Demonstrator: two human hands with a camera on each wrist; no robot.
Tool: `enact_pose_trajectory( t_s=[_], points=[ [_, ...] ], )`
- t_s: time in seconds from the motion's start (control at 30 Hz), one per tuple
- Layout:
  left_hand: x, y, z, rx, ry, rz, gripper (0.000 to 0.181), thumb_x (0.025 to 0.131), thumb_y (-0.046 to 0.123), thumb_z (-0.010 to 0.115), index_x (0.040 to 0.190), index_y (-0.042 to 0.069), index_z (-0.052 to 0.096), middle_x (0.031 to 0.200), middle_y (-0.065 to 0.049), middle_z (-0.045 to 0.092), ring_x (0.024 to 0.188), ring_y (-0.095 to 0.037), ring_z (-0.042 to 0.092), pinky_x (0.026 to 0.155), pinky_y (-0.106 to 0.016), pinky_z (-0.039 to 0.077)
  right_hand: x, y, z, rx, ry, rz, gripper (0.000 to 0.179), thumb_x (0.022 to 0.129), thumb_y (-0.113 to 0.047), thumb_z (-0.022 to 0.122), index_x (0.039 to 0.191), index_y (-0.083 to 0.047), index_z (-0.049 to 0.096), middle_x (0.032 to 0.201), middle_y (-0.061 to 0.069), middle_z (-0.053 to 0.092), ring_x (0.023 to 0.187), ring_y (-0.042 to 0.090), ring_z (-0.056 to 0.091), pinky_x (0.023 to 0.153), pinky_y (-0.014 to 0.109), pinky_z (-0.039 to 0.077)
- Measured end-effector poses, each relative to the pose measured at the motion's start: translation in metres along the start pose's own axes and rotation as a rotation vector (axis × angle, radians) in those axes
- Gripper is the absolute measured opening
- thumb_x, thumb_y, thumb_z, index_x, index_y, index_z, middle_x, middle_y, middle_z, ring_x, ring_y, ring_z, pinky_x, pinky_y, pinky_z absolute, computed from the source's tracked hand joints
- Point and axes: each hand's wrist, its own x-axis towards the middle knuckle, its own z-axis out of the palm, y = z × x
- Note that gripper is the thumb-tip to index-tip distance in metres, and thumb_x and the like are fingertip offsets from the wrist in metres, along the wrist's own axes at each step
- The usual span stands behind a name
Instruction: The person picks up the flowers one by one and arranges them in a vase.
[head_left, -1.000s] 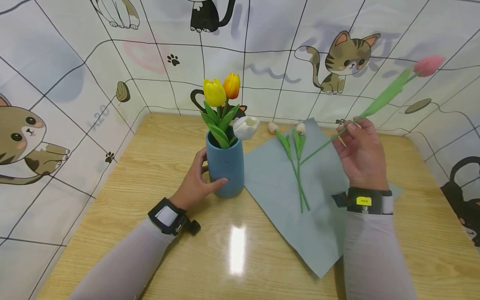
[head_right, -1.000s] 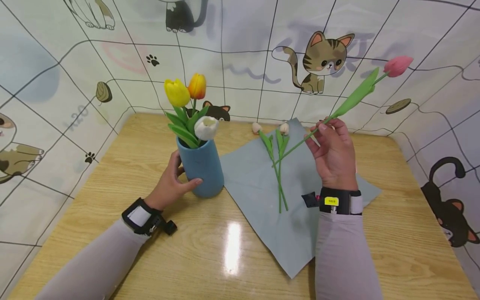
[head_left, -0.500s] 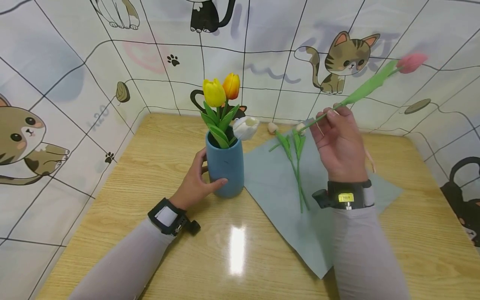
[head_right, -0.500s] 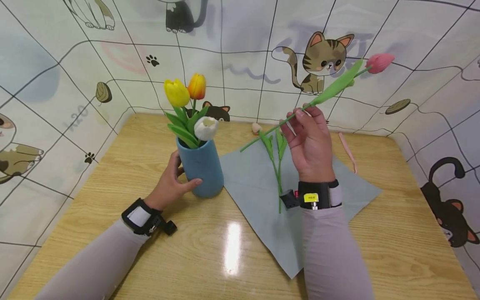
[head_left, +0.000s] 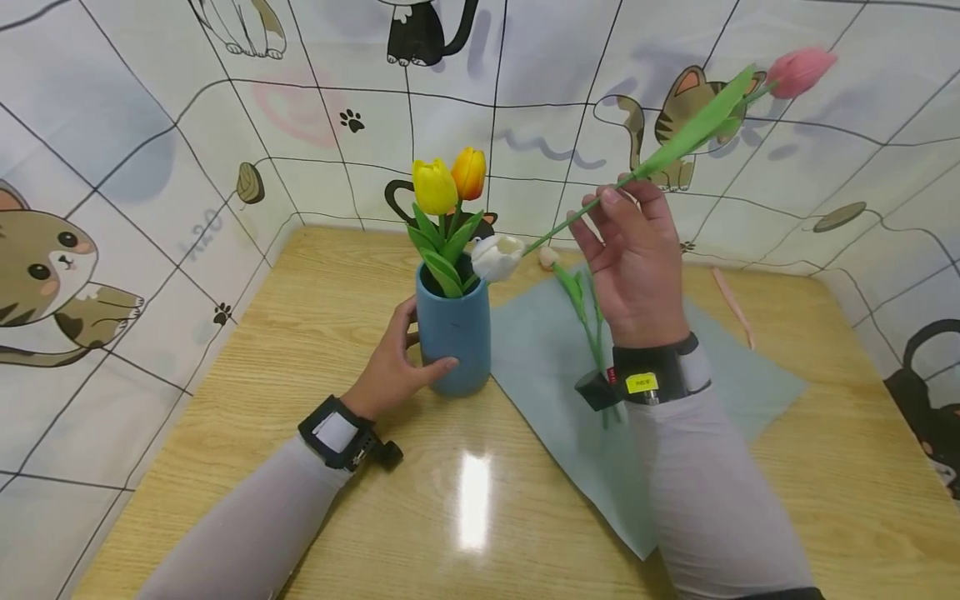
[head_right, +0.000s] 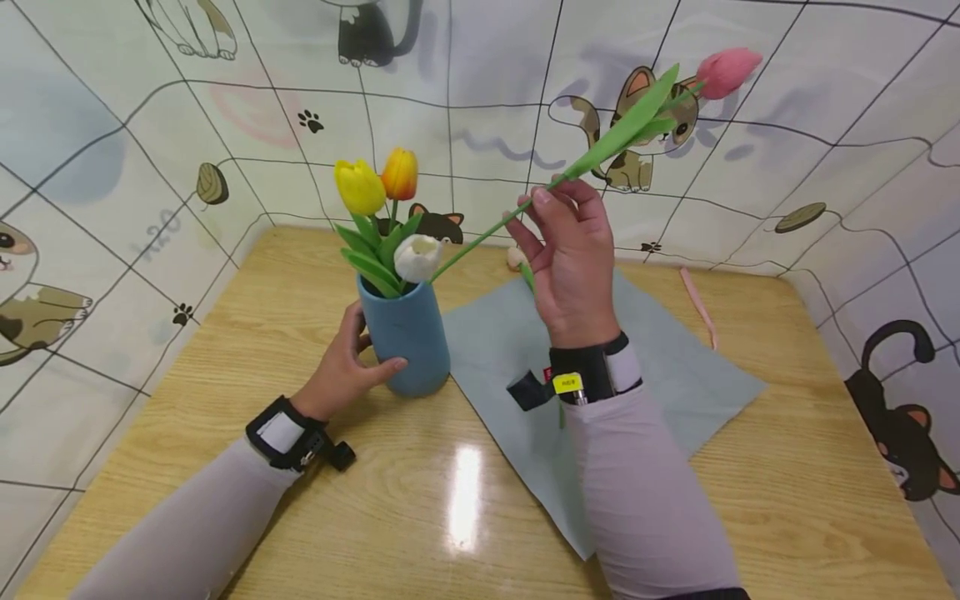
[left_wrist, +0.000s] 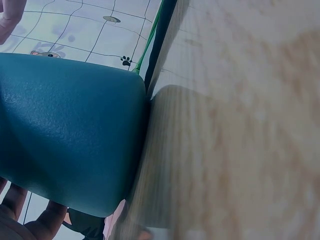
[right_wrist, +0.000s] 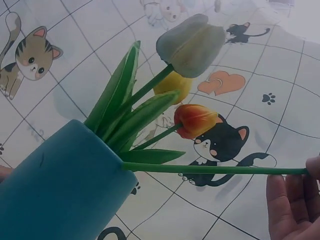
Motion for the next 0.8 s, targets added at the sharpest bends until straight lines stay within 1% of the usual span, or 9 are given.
enact_pose_trajectory(
  t_s=[0.2, 0.33, 0.47, 0.67, 0.8],
  points=[
    [0.001, 0.0, 0.0, 0.003, -0.001, -0.013, 0.098, 0.089, 0.026, 0.084, 0.162, 0.033, 0.019, 0.163, 0.001, 0.032, 0.147, -0.028, 0.04, 0.117, -0.061, 0.041, -0.001, 0.002, 0.006, -0.026, 0.017, -0.039, 0.014, 0.098, 0.004, 0.065, 0.104, -0.008, 0.061, 0.095, 0.006, 0.065, 0.091, 0.019, 0.066, 0.079, 0.031, 0.065],
    [0.001, 0.0, 0.0, 0.0, 0.0, -0.013, 0.098, 0.088, 0.025, 0.084, 0.162, 0.033, 0.019, 0.163, 0.0, 0.032, 0.147, -0.028, 0.04, 0.117, -0.061, 0.041, -0.001, 0.003, 0.008, -0.042, 0.011, -0.042, 0.015, 0.097, 0.004, 0.066, 0.105, -0.008, 0.061, 0.096, 0.006, 0.065, 0.091, 0.019, 0.067, 0.08, 0.032, 0.065],
    [0.001, -0.001, 0.001, -0.009, 0.0, -0.004, 0.098, 0.088, 0.023, 0.084, 0.162, 0.034, 0.019, 0.163, 0.001, 0.032, 0.146, -0.028, 0.041, 0.117, -0.062, 0.04, -0.001, 0.007, 0.009, -0.085, 0.001, -0.046, 0.015, 0.097, 0.004, 0.067, 0.104, -0.008, 0.061, 0.098, 0.006, 0.063, 0.092, 0.02, 0.067, 0.08, 0.032, 0.065],
    [0.001, -0.001, 0.001, -0.009, 0.001, -0.002, 0.098, 0.088, 0.023, 0.084, 0.161, 0.034, 0.019, 0.163, 0.001, 0.033, 0.146, -0.028, 0.041, 0.117, -0.062, 0.04, -0.004, 0.016, 0.014, -0.209, -0.025, -0.088, 0.015, 0.099, 0.002, 0.063, 0.107, -0.011, 0.061, 0.099, 0.004, 0.062, 0.095, 0.02, 0.066, 0.082, 0.032, 0.065],
    [0.001, -0.001, 0.001, -0.007, 0.0, 0.0, 0.098, 0.088, 0.023, 0.084, 0.161, 0.034, 0.019, 0.163, 0.001, 0.033, 0.146, -0.028, 0.041, 0.117, -0.062, 0.04, -0.007, 0.023, 0.017, -0.28, -0.052, -0.109, 0.016, 0.099, 0.0, 0.064, 0.109, -0.01, 0.06, 0.099, 0.005, 0.063, 0.095, 0.02, 0.066, 0.084, 0.033, 0.064]
  ],
)
